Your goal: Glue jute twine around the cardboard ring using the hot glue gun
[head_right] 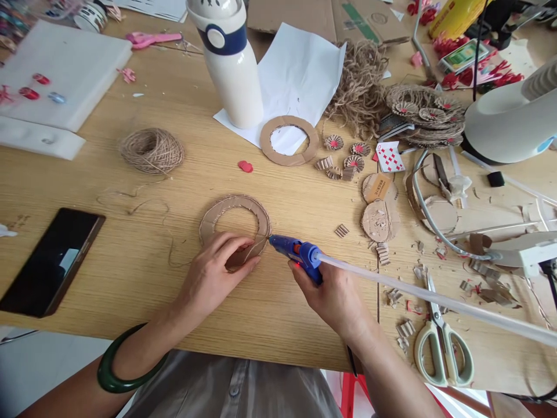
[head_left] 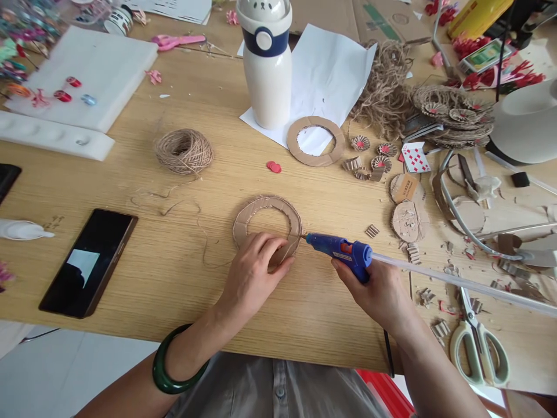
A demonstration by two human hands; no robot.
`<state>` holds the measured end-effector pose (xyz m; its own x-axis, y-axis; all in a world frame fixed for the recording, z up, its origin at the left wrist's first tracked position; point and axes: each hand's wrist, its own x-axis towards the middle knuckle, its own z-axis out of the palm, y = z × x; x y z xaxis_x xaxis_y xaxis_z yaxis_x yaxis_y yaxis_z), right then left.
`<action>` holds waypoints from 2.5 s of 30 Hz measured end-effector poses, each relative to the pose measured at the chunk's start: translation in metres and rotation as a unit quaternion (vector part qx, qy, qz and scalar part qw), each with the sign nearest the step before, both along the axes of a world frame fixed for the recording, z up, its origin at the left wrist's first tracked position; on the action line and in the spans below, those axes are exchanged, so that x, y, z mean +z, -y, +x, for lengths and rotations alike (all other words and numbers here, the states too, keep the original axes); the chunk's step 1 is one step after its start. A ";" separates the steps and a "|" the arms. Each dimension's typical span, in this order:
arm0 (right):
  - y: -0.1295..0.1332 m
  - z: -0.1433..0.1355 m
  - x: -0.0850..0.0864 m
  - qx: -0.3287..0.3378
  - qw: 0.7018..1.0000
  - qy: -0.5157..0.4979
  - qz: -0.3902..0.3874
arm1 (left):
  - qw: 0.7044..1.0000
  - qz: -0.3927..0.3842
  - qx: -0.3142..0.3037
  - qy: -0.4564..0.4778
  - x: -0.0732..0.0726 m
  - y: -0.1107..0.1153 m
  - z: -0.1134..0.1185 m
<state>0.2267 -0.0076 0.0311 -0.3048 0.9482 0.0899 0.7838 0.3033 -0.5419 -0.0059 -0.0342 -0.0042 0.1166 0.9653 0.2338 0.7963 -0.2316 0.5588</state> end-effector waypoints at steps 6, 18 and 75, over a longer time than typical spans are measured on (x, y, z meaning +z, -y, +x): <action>0.000 -0.002 0.001 -0.001 1.000 -0.002 0.005 | 1.000 0.002 -0.003 0.000 0.000 0.000 0.000; -0.003 -0.002 -0.003 -0.005 0.999 0.011 0.047 | 1.000 0.005 -0.005 -0.001 -0.001 0.000 0.000; -0.004 -0.001 0.004 -0.022 0.999 -0.036 -0.030 | 1.000 0.011 -0.004 -0.004 -0.001 0.000 0.000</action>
